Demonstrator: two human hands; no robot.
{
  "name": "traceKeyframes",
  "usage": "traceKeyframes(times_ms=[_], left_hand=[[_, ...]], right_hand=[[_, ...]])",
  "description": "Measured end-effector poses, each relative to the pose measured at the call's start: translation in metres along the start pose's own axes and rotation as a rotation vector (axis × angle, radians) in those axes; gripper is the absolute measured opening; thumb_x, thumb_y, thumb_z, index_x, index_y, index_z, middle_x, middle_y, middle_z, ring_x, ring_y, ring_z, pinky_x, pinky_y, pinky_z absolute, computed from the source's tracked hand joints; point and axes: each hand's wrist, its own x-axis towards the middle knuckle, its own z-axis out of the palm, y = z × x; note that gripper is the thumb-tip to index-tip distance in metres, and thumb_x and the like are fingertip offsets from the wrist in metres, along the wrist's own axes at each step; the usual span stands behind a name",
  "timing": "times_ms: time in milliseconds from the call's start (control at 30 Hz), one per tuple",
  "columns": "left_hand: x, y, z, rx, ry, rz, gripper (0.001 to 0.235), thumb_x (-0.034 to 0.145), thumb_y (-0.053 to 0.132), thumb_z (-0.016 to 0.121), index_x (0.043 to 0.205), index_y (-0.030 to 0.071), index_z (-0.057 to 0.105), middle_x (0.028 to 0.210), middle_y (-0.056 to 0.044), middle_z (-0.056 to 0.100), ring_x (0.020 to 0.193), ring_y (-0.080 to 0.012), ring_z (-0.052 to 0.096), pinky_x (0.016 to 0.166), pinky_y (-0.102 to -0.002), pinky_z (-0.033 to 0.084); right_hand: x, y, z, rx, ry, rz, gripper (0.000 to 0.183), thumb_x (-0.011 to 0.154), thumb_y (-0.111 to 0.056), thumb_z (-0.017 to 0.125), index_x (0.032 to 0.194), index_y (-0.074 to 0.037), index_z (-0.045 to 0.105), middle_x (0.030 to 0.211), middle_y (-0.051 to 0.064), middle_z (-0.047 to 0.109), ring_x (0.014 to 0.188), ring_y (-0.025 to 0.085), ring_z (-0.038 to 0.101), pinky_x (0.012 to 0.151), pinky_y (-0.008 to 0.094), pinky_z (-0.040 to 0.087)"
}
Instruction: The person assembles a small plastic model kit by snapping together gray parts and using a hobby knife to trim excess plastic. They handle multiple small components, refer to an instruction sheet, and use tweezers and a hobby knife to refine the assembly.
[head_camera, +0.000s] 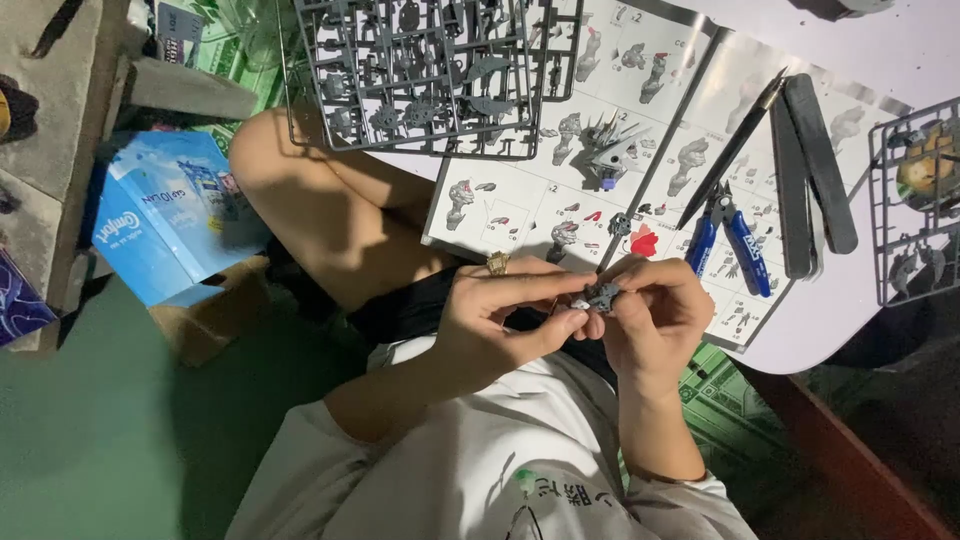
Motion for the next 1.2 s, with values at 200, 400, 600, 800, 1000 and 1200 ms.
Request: traceKeyframes(times_ms=[200,400,600,800,1000,1200], left_hand=[[0.004,0.007,0.000,0.063,0.011,-0.043,0.025,0.080,-0.002,0.074,0.104,-0.003,0.069,0.088,-0.015,0.070,0.076,-0.0165,0.069,0.062,-0.027,0.059],[0.004,-0.006,-0.005,0.162,0.046,-0.051,0.023,0.081,-0.001,0.073,0.104,-0.003,0.071,0.086,-0.016,0.073,0.077,-0.0200,0.070,0.060,-0.030,0.059],[0.016,-0.001,-0.017,0.659,-0.047,0.146,0.025,0.079,0.015,0.078,0.103,0.012,0.073,0.094,-0.006,0.074,0.080,-0.0229,0.073,0.062,-0.029,0.057],[0.014,-0.027,-0.011,0.531,0.038,0.167,0.023,0.077,0.004,0.077,0.100,0.009,0.075,0.093,-0.012,0.074,0.077,-0.0263,0.074,0.064,-0.033,0.061],[0.020,-0.030,-0.028,0.331,0.102,-0.435,0.028,0.079,0.016,0.075,0.103,0.001,0.072,0.090,-0.023,0.071,0.083,-0.0329,0.071,0.068,-0.041,0.059],[0.015,-0.044,-0.037,0.013,0.134,-0.442,0.033,0.091,0.010,0.060,0.120,-0.007,0.059,0.089,-0.028,0.070,0.079,-0.0331,0.072,0.072,-0.042,0.062]], right_hand=[[-0.001,0.004,-0.008,0.002,-0.014,-0.034,0.019,0.082,-0.009,0.070,0.080,0.004,0.058,0.059,0.012,0.056,0.051,0.010,0.050,0.043,0.020,0.040],[-0.004,0.015,-0.022,-0.173,-0.003,-0.069,0.020,0.079,-0.005,0.073,0.078,0.009,0.059,0.054,0.011,0.054,0.048,0.015,0.054,0.045,0.023,0.044],[-0.001,0.020,-0.026,-0.260,0.054,-0.088,0.018,0.079,-0.006,0.074,0.079,0.007,0.062,0.058,0.010,0.058,0.053,0.011,0.053,0.050,0.023,0.044],[0.002,0.018,-0.024,-0.330,0.022,-0.127,0.015,0.078,0.002,0.073,0.076,0.011,0.062,0.055,0.014,0.059,0.047,0.014,0.053,0.050,0.027,0.047],[0.014,0.000,-0.024,-0.514,-0.155,-0.069,0.013,0.077,0.000,0.073,0.086,0.010,0.069,0.070,0.015,0.071,0.056,0.023,0.067,0.056,0.033,0.055],[0.029,-0.008,-0.049,-1.178,-0.159,-0.139,0.017,0.084,0.011,0.069,0.099,0.004,0.070,0.087,0.017,0.068,0.062,0.030,0.063,0.055,0.038,0.049]])
